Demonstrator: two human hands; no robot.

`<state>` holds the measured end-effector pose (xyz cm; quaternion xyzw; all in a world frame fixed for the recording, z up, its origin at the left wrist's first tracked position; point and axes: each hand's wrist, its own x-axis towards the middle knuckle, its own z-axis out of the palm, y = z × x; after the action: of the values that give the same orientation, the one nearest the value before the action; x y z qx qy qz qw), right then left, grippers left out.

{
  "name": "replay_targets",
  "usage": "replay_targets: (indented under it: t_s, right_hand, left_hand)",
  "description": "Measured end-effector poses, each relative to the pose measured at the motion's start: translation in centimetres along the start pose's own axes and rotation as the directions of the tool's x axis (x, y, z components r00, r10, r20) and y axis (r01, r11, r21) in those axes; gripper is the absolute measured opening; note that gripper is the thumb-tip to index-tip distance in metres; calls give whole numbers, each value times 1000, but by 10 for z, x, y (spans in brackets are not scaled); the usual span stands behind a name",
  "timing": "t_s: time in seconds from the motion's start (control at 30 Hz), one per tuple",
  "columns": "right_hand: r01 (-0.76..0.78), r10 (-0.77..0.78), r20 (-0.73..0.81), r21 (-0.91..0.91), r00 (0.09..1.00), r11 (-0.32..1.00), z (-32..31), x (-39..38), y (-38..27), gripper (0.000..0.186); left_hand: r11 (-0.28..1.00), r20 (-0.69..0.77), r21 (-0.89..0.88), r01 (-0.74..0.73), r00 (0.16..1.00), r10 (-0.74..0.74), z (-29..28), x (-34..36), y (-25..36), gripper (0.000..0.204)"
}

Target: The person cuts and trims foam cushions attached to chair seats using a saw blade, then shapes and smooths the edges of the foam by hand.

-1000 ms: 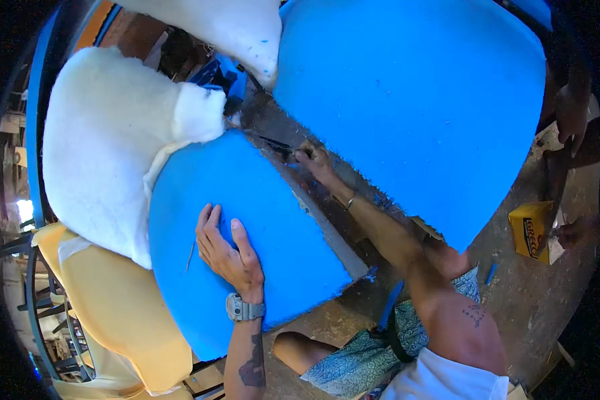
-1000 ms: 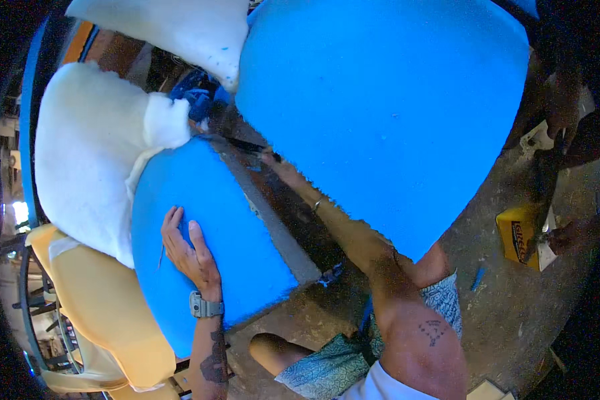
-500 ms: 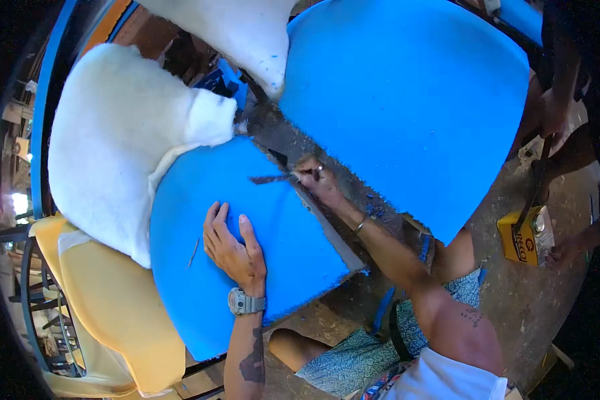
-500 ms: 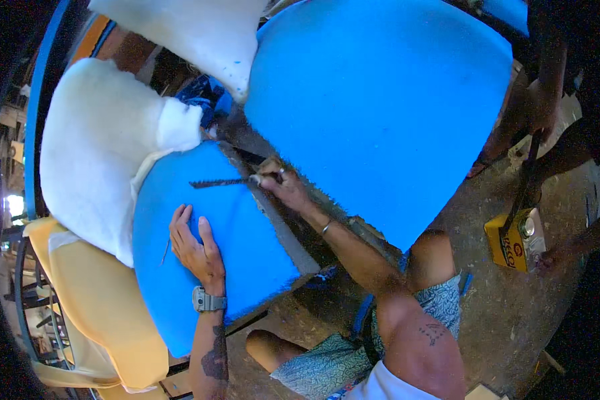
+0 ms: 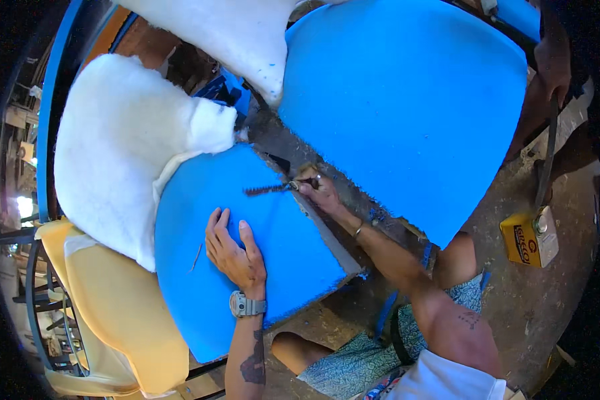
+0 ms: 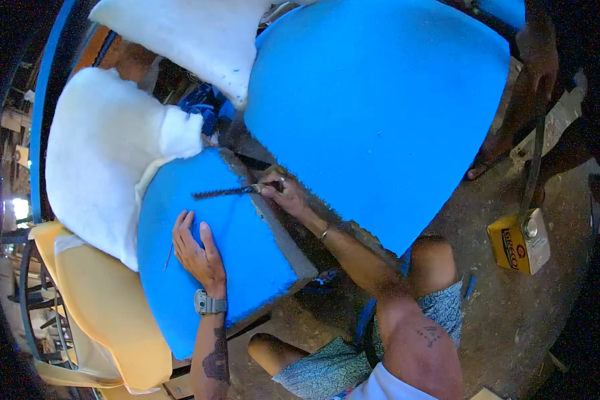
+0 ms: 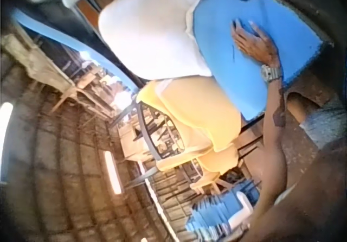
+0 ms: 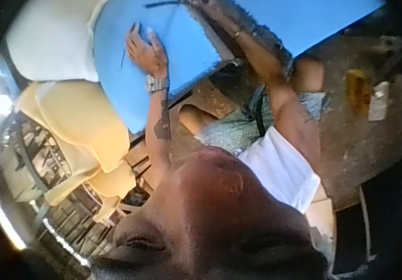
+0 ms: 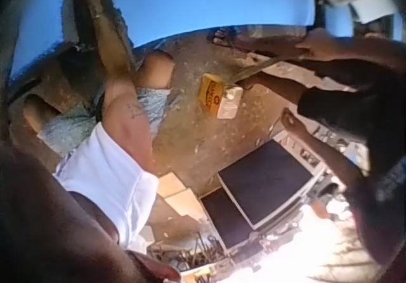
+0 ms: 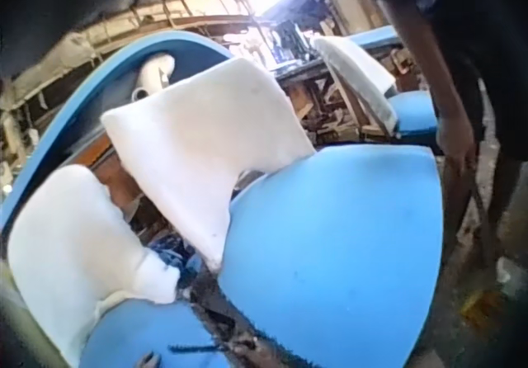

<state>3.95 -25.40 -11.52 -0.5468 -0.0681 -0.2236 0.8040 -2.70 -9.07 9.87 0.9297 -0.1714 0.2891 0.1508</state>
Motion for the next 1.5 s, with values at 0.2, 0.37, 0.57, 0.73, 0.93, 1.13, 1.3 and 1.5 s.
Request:
replay_targets:
  t_s: [0.2,0.37,0.57,0.73,0.93,1.13,1.3,1.5]
  right_hand:
    - [33,-33,-49,-1,998,999,9,2,-18,21]
    - [118,-122,-112,-39,986,992,7,-2,-5,23]
    - [-189,184,-83,-54,979,980,-2,15,13,23]
    - [43,-54,-105,-106,993,993,12,10,4,21]
    - [-93,69,-230,-98,971,991,5,7,16,22]
    - [-7,-28,-186,-183,982,983,13,2,-90,31]
    - [-68,-50,-156,-665,986,744,56,-13,-222,30]
    - [227,-201,150,-868,968,442,152,36,-209,17]
  left_hand:
    - [1000,-7,-6,-6,1000,6,0,0,1,34]
    - [1000,10,0,-4,1000,4,-2,0,3,33]
    - [1000,-3,-5,-11,1000,11,1,5,4,33]
    - [1000,-12,-18,-12,1000,12,-1,1,3,33]
    - [1000,-30,-20,-15,999,15,0,0,1,34]
    - [999,-71,-28,-15,997,13,1,1,-3,34]
    - [1000,-66,-24,-1,998,-1,0,0,-3,37]
    - [932,-390,-356,-69,917,-81,-7,4,-6,41]
